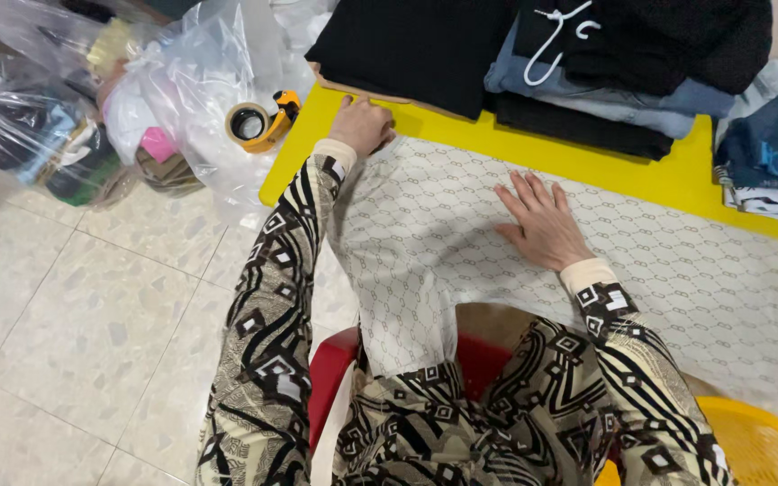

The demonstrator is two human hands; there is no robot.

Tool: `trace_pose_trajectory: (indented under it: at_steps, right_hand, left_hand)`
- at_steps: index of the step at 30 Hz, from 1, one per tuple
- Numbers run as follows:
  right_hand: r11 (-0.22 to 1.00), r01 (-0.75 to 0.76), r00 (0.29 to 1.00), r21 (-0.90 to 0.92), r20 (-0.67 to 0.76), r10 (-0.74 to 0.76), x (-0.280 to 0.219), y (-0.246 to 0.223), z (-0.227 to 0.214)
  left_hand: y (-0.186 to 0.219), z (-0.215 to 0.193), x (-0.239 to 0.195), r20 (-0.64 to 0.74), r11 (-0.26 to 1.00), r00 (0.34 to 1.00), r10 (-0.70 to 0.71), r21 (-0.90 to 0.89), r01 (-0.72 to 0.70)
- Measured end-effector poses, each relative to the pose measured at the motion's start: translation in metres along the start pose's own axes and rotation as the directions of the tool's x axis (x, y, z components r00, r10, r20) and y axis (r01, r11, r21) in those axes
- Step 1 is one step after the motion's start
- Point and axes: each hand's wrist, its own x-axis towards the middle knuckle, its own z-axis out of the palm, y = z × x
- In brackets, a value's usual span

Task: The person folds a patterned shirt on a yellow table, then places it into a clear plastic bag. They add several folded garments, including black and blue jeans and a dark t-shirt, into the same bag. The person smooths the items inside the bag and adjusts the bag opening.

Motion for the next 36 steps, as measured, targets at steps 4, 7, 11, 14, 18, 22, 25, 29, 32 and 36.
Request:
trace_pose_trajectory:
  at_steps: [4,7,11,14,18,22,25,29,32,36]
  right_hand:
    - [1.000,-0.003,1.000,-0.012,-0.010,0.003,-0.002,-0.010,-0.008]
    - [0.998,0.032,0.988,-0.056,-0.148,-0.040,-0.014,-0.025,-0.016]
    - [0.946,-0.039,0.991,0.323,-0.106,0.077,-0.076,-0.088,0.011]
    - [0.834,-0.346,0.920,0.430,0.332,0.211,-0.116,-0.130,0.048]
    - [0.604,-0.364,0.929,0.709,0.236,0.284,-0.135,-0.144,0.092]
    - [0.108,-0.512,0.821,0.852,0.448,0.355,-0.138,-0.152,0.120]
    - [-0.065,-0.574,0.739,0.816,0.551,0.387,-0.140,-0.162,0.121]
    - [-0.477,-0.366,0.797,0.799,0.534,0.283,-0.140,-0.165,0.098]
    - [-0.658,-0.262,0.858,0.706,0.483,0.175,-0.144,-0.175,0.088]
    - [-0.526,-0.479,0.694,0.703,0.670,0.263,-0.145,-0.174,0.091]
  left_hand:
    - [-0.003,-0.004,-0.015,-0.352,0.994,0.931,-0.103,-0.081,0.079]
    - [-0.006,-0.016,-0.049,-0.667,0.956,0.702,-0.249,-0.286,0.068]
    - [-0.008,-0.006,-0.134,-0.460,0.844,0.754,-0.469,-0.484,0.231]
    - [-0.001,0.022,-0.172,-0.316,0.799,0.845,-0.431,-0.568,0.195]
    - [0.001,0.060,-0.169,-0.445,0.810,0.792,-0.419,-0.577,0.104]
    - [-0.007,0.088,-0.147,-0.428,0.719,0.744,-0.513,-0.687,0.101]
    - [-0.008,0.089,-0.152,-0.307,0.511,0.748,-0.589,-0.858,0.050]
    - [0.020,0.075,-0.204,0.203,-0.058,0.781,-0.590,-0.976,0.210]
    - [0.054,0.074,-0.243,0.289,-0.114,0.815,-0.503,-0.956,0.269]
    - [0.071,0.077,-0.255,0.300,-0.235,0.830,-0.471,-0.949,0.210]
